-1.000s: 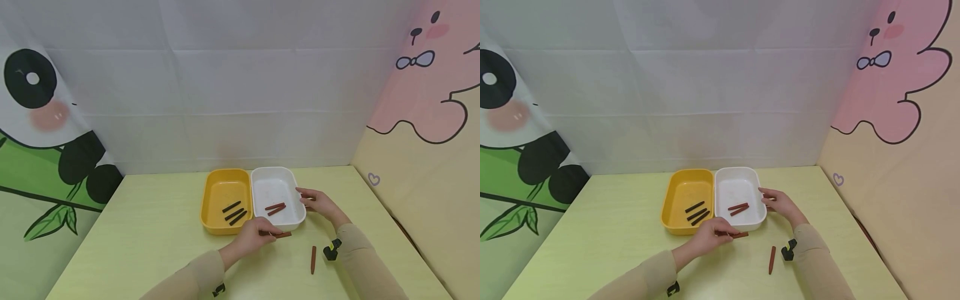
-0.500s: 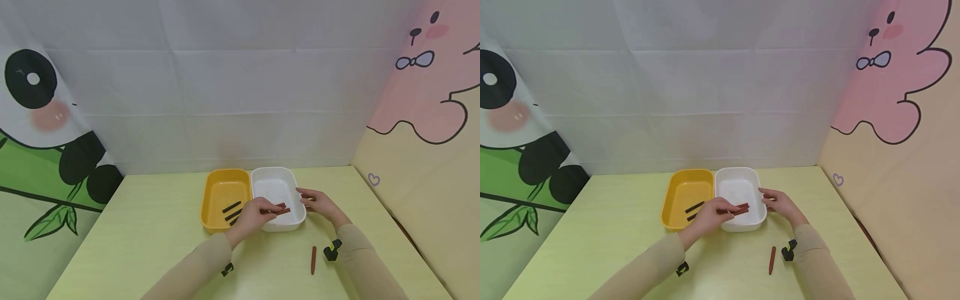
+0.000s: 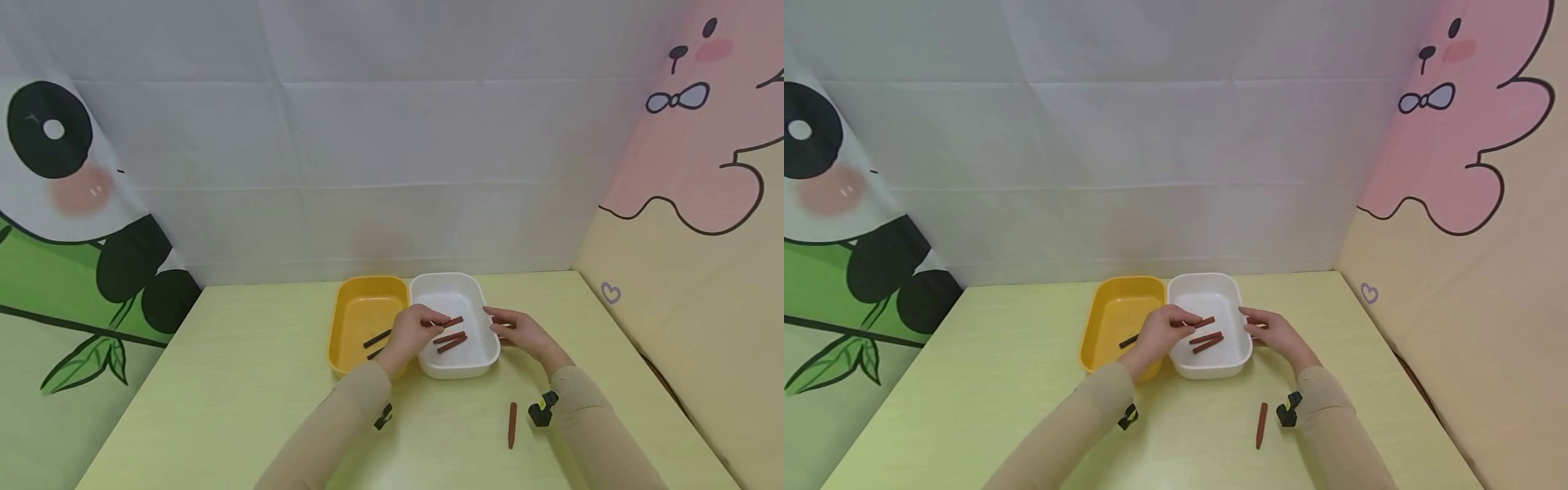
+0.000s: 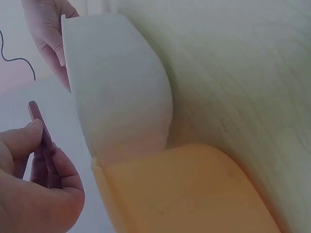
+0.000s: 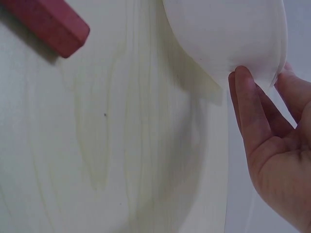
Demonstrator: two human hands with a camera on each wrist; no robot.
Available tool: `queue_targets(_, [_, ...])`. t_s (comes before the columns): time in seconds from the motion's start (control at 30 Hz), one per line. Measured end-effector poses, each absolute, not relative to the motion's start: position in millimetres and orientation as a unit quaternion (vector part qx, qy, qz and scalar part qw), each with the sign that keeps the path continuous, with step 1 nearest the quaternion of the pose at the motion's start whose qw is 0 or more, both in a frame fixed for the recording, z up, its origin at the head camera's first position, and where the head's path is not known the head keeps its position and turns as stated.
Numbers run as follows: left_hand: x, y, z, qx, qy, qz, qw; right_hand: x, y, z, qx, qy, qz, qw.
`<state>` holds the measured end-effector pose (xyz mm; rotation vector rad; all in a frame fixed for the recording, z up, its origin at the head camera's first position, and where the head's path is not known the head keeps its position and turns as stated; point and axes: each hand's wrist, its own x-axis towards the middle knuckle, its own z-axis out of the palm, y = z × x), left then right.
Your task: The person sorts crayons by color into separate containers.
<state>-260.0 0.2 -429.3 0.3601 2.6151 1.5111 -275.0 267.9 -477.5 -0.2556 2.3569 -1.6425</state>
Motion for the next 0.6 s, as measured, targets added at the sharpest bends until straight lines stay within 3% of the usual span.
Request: queue_targets(0.6, [-283.3,13.5,-434.2,0.099,0.884,0.456,0.027,-274.1,266.6,-477.1,-0.089,0.817,-0.555,0.127])
